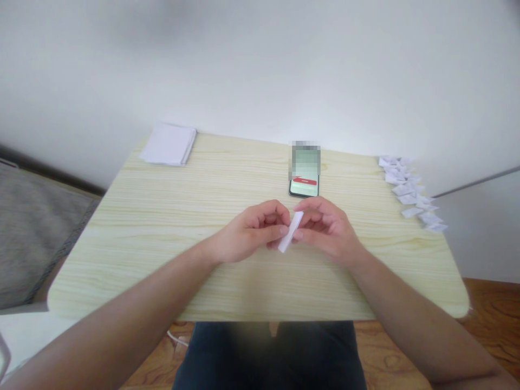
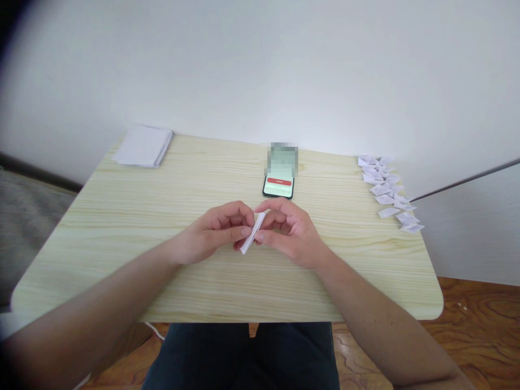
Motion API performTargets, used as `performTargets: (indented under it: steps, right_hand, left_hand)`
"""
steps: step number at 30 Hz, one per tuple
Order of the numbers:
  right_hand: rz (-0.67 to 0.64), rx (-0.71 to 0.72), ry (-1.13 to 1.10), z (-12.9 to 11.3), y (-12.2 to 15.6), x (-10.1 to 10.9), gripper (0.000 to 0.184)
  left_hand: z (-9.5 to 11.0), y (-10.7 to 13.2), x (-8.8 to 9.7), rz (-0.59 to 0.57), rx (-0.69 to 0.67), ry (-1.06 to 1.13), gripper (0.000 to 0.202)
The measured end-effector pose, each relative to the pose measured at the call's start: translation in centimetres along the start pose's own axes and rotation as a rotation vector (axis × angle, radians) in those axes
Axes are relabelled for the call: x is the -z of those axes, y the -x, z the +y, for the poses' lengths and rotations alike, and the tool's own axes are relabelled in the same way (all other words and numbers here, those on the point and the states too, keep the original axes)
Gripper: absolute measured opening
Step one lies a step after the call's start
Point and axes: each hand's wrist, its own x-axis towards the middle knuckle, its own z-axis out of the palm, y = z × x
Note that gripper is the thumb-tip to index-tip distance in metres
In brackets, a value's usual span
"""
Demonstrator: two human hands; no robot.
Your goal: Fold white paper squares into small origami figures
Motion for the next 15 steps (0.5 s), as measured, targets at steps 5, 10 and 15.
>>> performTargets:
  steps: [5, 10, 15]
  right_hand:
    - [0.005, -0.012, 0.016, -0.24, 0.03, 0.02, 0.042]
    - [0.029, -0.024, 0.042, 0.14, 0.06, 0.12, 0.044]
    - [0.054, -0.021, 0.078, 0.41, 0.02, 0.08, 0.037]
  left_hand:
    - [-0.07, 0.08, -0.06, -0.008, -0.007, 0.007, 0.017]
    - [-0.14, 0.18, -0.05, 0.016, 0.008, -0.020, 0.016]
    - [-0.21, 0.28, 0.00, 0.051, -0.005, 0.002, 0.017]
